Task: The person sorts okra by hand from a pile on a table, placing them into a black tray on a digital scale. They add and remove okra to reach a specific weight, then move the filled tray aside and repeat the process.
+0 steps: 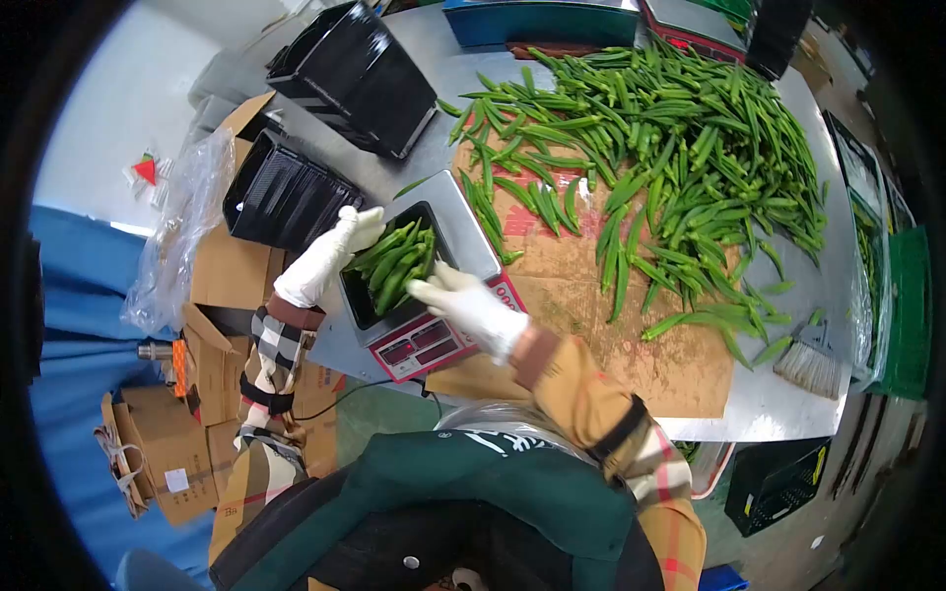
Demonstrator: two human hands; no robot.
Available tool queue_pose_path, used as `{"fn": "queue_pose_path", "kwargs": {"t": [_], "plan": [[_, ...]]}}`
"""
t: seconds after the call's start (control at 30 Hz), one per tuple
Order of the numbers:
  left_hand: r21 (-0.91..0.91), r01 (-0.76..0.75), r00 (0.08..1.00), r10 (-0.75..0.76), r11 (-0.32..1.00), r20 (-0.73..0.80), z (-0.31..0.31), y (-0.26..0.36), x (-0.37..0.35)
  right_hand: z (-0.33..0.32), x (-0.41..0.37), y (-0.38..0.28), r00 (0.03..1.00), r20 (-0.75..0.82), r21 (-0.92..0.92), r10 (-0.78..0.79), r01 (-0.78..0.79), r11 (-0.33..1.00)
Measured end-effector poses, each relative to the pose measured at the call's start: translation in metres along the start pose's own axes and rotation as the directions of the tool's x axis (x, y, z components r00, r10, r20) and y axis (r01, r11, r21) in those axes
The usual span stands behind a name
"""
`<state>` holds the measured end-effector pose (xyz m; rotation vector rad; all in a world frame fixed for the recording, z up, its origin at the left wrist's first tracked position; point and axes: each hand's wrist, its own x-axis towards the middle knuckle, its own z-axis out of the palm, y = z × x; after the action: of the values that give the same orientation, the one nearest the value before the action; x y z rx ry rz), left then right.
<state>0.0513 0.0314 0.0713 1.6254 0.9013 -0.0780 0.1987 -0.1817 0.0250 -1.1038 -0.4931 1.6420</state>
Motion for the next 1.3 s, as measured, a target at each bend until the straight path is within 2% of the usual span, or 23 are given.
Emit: {"fn": "queue_pose_path", "kwargs": {"t": [0.03, 0.07, 0.1, 0.2, 0.27, 0.3, 0.37, 0.43, 0.47, 0.57, 0.6, 0.7, 0.83, 0.93, 1.03, 1.07, 1.17, 1.23, 1.27, 1.3], "plan": [[-0.029, 0.006, 0.999, -0.008, 1.0, -0.053, -0.003, -0.001, -0.007, -0.017, -0.008, 0.023, 0.99, -0.086, 0.049, -0.109, 0.114, 0.992], [-0.077, -0.027, 0.994, 0.018, 0.997, -0.109, -0.013, -0.009, -0.011, -0.046, -0.014, 0.048, 0.991, -0.055, 0.229, -0.12, 0.129, 0.965], [-0.175, -0.052, 0.98, 0.016, 0.983, -0.197, -0.02, -0.016, -0.015, -0.07, -0.026, 0.065, 0.986, -0.103, 0.206, -0.13, 0.149, 0.967], [-0.284, -0.09, 0.933, -0.019, 0.955, -0.359, -0.049, -0.051, -0.032, -0.12, -0.073, 0.116, 0.874, -0.485, 0.211, 0.029, 0.085, 0.974], [-0.351, -0.098, 0.9, -0.068, 0.931, -0.43, -0.066, -0.082, -0.044, -0.15, -0.101, 0.162, 0.791, -0.602, 0.283, 0.105, 0.088, 0.955], [-0.39, -0.103, 0.882, -0.097, 0.915, -0.461, -0.07, -0.098, -0.049, -0.156, -0.112, 0.174, 0.739, -0.654, 0.282, 0.164, 0.037, 0.959], [-0.424, -0.068, 0.836, -0.18, 0.903, -0.518, -0.068, -0.121, -0.057, -0.167, -0.127, 0.21, 0.685, -0.721, 0.208, 0.105, 0.07, 0.976], [-0.458, -0.032, 0.794, -0.256, 0.888, -0.552, -0.06, -0.134, -0.063, -0.168, -0.124, 0.212, 0.654, -0.748, 0.207, 0.111, 0.071, 0.976], [-0.465, -0.038, 0.795, -0.256, 0.885, -0.55, -0.052, -0.139, -0.067, -0.168, -0.123, 0.214, 0.636, -0.763, 0.209, 0.113, 0.077, 0.975], [-0.454, -0.001, 0.818, -0.261, 0.891, -0.514, -0.033, -0.147, -0.065, -0.164, -0.112, 0.208, 0.586, -0.801, 0.121, 0.125, -0.046, 0.992], [-0.468, -0.033, 0.804, -0.254, 0.883, -0.537, -0.03, -0.146, -0.065, -0.165, -0.112, 0.207, 0.578, -0.807, 0.115, 0.122, -0.049, 0.992], [-0.382, 0.012, 0.856, -0.207, 0.924, -0.474, -0.015, -0.15, -0.057, -0.172, -0.11, 0.214, 0.626, -0.773, 0.075, 0.104, -0.072, 0.995], [-0.369, -0.059, 0.838, -0.155, 0.928, -0.523, -0.007, -0.149, -0.048, -0.166, -0.11, 0.21, 0.594, -0.799, 0.063, 0.097, -0.079, 0.995], [-0.159, -0.281, 0.663, 0.072, 0.947, -0.745, 0.004, -0.144, -0.034, -0.163, -0.11, 0.207, 0.594, -0.798, 0.067, 0.099, -0.077, 0.995], [0.102, -0.216, 0.58, 0.211, 0.971, -0.787, 0.005, -0.127, -0.035, -0.16, -0.111, 0.205, 0.594, -0.798, 0.074, 0.102, -0.071, 0.995], [0.145, -0.245, 0.563, 0.263, 0.959, -0.783, 0.003, -0.134, -0.03, -0.16, -0.111, 0.204, 0.596, -0.797, 0.075, 0.102, -0.069, 0.995], [0.357, -0.009, 0.586, 0.294, 0.934, -0.755, 0.001, -0.137, -0.027, -0.162, -0.111, 0.206, 0.6, -0.793, 0.082, 0.105, -0.065, 0.995], [0.274, 0.261, 0.731, -0.004, 0.926, -0.683, 0.007, -0.123, -0.034, -0.163, -0.111, 0.208, 0.604, -0.79, 0.09, 0.107, -0.058, 0.994], [0.173, 0.248, 0.831, -0.117, 0.953, -0.544, 0.004, -0.131, -0.031, -0.163, -0.112, 0.209, 0.606, -0.789, 0.092, 0.103, -0.05, 0.995], [0.126, -0.071, 0.917, 0.114, 0.99, -0.382, -0.002, -0.172, -0.016, -0.163, -0.111, 0.209, 0.607, -0.789, 0.092, 0.095, -0.036, 0.995]]}}
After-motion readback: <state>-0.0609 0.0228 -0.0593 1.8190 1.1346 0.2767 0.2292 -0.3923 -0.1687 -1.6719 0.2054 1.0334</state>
